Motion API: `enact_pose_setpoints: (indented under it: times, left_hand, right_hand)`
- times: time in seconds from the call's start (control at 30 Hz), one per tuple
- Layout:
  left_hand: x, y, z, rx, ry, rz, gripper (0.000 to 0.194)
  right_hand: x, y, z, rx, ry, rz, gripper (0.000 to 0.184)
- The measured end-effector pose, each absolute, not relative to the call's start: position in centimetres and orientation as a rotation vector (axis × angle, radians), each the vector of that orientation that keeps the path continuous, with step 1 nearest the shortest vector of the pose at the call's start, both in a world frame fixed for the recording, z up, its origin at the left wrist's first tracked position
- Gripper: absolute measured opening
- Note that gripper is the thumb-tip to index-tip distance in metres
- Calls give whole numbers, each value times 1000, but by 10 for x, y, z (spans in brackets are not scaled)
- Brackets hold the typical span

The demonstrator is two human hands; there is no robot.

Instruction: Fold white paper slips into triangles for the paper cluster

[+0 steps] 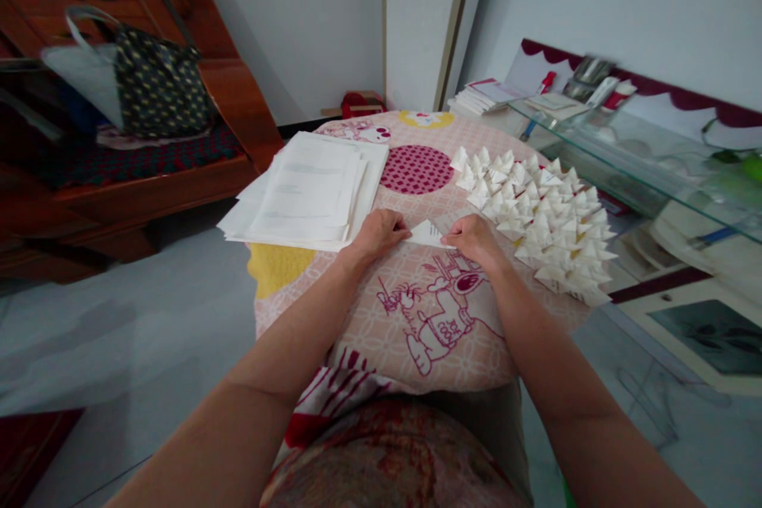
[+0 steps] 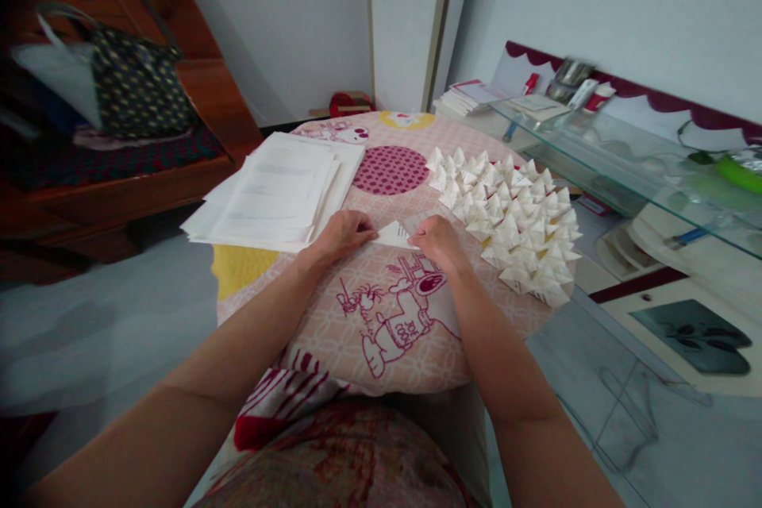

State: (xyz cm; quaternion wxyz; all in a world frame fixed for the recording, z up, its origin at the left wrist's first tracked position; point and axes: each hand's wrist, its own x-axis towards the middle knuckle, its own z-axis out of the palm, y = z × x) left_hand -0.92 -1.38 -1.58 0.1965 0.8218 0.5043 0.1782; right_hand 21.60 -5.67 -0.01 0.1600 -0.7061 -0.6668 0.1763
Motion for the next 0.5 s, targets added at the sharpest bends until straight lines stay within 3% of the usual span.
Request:
enact_pose_setpoints:
  times: [0.13,0.23,0.33,0.5]
  left_hand:
    - [-8,-17,-19,2408,1316,615,6]
    - [-5,-22,-20,2556,1100,742,20]
    - [-2,-28,-18,2638,946,657,30]
    - [-5,-33,-13,2675,977,502,31]
  right_hand:
    - [216,-58,0,-2059,-1906,384,13]
    - [215,-60,3,-2105,-1881,351,11]
    - [211,-64,5,-2109,-1911,286,8]
    - [201,-66,4,-1984,-2060,220,21]
